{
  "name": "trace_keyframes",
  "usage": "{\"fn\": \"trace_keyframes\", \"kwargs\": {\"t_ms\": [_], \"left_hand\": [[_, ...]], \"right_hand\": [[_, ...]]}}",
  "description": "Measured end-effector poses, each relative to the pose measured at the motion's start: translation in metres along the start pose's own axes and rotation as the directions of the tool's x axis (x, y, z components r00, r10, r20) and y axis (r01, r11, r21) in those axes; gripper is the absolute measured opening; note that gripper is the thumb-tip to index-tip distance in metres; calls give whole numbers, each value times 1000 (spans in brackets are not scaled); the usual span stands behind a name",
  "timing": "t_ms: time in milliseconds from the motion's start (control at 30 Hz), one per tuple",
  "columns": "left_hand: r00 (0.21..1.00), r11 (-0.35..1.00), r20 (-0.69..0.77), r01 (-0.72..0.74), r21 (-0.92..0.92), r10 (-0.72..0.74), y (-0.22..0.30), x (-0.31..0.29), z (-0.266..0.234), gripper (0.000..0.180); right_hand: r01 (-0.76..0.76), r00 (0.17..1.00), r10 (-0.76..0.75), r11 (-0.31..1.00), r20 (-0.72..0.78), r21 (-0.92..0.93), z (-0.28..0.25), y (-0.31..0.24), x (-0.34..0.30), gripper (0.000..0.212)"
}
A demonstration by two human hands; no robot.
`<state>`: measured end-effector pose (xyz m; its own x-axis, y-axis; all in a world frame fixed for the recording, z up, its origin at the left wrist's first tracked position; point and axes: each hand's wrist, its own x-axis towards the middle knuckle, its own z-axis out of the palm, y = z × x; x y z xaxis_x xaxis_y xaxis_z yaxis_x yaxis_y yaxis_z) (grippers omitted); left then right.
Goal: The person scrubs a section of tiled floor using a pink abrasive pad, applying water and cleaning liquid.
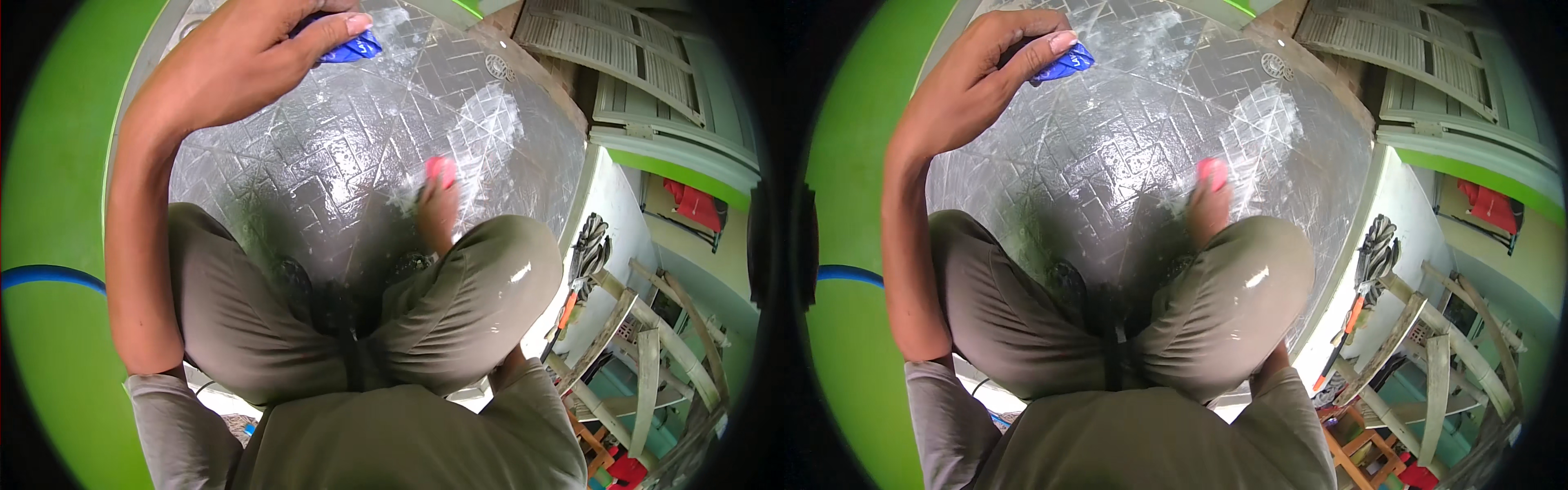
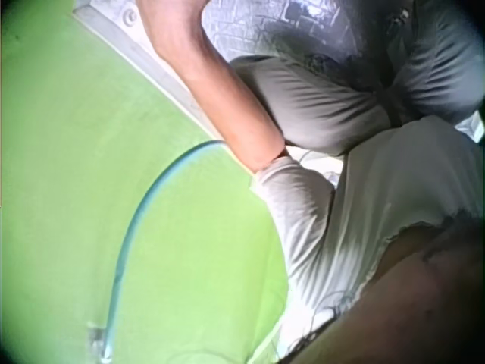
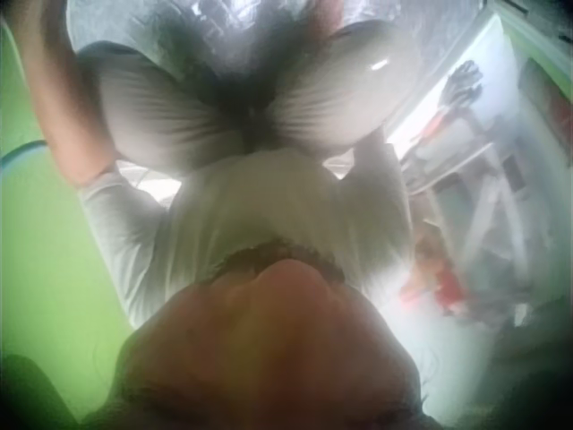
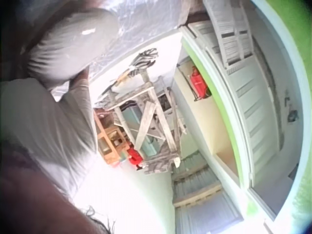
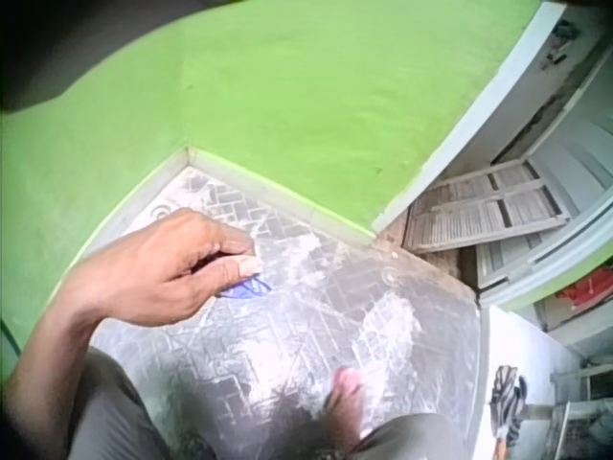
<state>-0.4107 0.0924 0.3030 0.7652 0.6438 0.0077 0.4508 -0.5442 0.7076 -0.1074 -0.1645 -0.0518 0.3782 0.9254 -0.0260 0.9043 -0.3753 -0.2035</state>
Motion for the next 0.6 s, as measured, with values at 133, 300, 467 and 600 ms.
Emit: {"fn": "trace_keyframes", "kwargs": {"t_ms": [133, 300, 467, 600], "left_hand": [[981, 984, 82, 177, 5, -177, 7, 8, -5, 42], [995, 995, 44, 88, -37, -86, -9, 12, 2, 41], [999, 998, -16, 32, -45, -33, 1, 1, -2, 41], [999, 996, -27, 21, -92, -23, -11, 10, 6, 41]], "right_hand": [[17, 993, -9, 998, -119, 65, -4, -15, 17, 44], [-153, 988, 146, 975, 55, 161, -41, -13, 50, 51], [-96, 980, 25, 927, 195, 363, -30, -58, 12, 50], [119, 963, -161, 973, -215, -195, -15, 33, 69, 47]]}}
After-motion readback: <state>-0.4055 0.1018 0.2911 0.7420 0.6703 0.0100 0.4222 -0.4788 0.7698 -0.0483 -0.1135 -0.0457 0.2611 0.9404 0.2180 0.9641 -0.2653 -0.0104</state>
